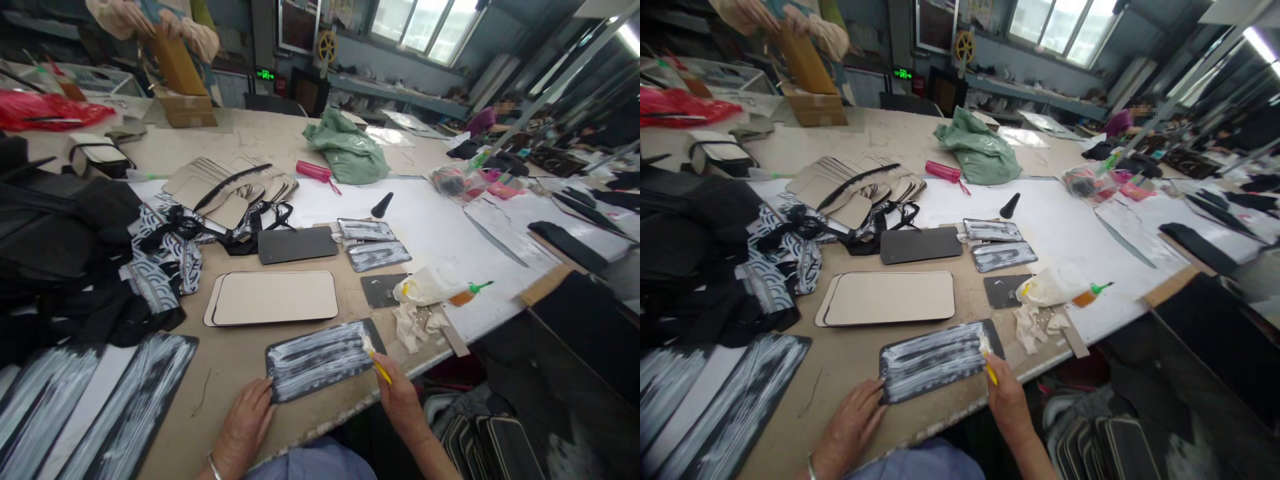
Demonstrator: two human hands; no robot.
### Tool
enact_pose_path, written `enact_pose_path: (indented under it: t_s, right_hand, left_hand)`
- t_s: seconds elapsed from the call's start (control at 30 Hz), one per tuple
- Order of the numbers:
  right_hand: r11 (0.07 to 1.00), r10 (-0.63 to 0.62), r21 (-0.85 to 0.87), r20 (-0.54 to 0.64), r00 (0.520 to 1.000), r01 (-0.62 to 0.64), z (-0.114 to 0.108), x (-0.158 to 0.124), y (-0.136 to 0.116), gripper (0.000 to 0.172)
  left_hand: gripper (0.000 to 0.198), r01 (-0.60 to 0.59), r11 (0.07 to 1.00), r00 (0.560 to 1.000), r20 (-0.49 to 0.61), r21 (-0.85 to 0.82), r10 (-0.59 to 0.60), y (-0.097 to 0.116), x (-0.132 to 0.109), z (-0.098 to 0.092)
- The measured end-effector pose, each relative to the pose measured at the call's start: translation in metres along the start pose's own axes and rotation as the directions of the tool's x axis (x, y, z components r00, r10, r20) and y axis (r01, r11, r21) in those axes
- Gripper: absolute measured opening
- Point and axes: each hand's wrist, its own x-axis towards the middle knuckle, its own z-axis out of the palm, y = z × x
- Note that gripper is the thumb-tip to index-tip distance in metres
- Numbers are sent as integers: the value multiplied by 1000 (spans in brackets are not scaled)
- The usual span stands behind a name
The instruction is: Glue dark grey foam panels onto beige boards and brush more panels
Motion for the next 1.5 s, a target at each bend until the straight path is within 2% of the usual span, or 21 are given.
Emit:
enact_pose_path:
  t_s: [0.13,0.2,0.23,0.3,0.37,0.43,0.47,0.5,0.53,0.6,0.77,0.83,0.93,1.0,1.1,1.13,1.2,1.27,1.33,1.4,1.5]
  right_hand:
    - [999,34,-10,-6,999,-34,-8,-12,-10,25]
    - [999,30,-18,-22,999,-31,-9,-14,-9,25]
    - [1000,20,-19,-24,999,-21,-8,-15,-7,26]
    - [1000,-6,-9,-15,1000,6,-3,-16,-2,26]
    - [999,-31,7,-7,1000,31,2,-18,2,27]
    - [998,-51,26,-9,999,51,6,-20,4,27]
    - [998,-59,34,-12,998,59,7,-20,5,27]
    - [997,-67,39,-16,998,68,7,-21,6,27]
    - [996,-73,42,-19,997,74,7,-21,6,27]
    - [996,-70,45,-22,997,71,7,-22,8,27]
    - [996,-14,84,-30,999,16,3,-22,2,25]
    - [991,39,128,-30,999,-35,1,-17,-12,25]
    - [946,182,270,21,983,-181,8,-2,-46,24]
    - [844,283,443,112,953,-303,22,12,-75,25]
    - [573,377,672,292,879,-469,53,30,-112,31]
    - [495,391,706,339,855,-506,64,34,-120,32]
    - [413,414,724,390,822,-552,82,37,-127,35]
    - [409,454,714,380,806,-567,90,33,-119,37]
    - [447,517,692,317,795,-567,85,25,-97,38]
    - [486,604,655,228,764,-579,69,15,-65,39]
    - [514,739,564,93,668,-647,37,4,-11,42]
  left_hand:
    - [20,116,990,993,40,-78,-113,5,-4,4]
    - [23,262,950,965,57,-169,-256,11,-4,5]
    - [25,359,905,933,68,-229,-353,15,-2,4]
    - [28,563,741,817,116,-364,-564,20,3,4]
    - [33,722,494,646,217,-484,-732,23,12,3]
    - [40,798,241,471,322,-552,-821,21,21,2]
    - [43,814,142,400,365,-564,-840,20,26,1]
    - [44,821,73,350,399,-566,-847,18,30,0]
    - [43,825,32,321,422,-564,-848,17,34,-1]
    - [38,832,10,310,450,-555,-837,16,39,-4]
    - [28,838,24,329,471,-545,-819,15,40,-4]
    - [27,839,22,332,480,-544,-812,14,39,-3]
    - [26,837,28,341,482,-546,-807,14,37,-1]
    - [24,836,41,352,477,-547,-806,14,36,0]
    - [20,834,80,378,458,-547,-805,15,34,1]
    - [19,831,98,390,448,-547,-804,15,33,1]
    - [19,824,133,417,431,-551,-800,16,32,2]
    - [22,819,168,443,420,-548,-792,16,29,2]
    - [26,824,208,462,413,-526,-785,15,27,2]
    - [29,831,246,477,411,-499,-777,14,24,2]
    - [29,833,264,489,424,-486,-762,14,22,2]
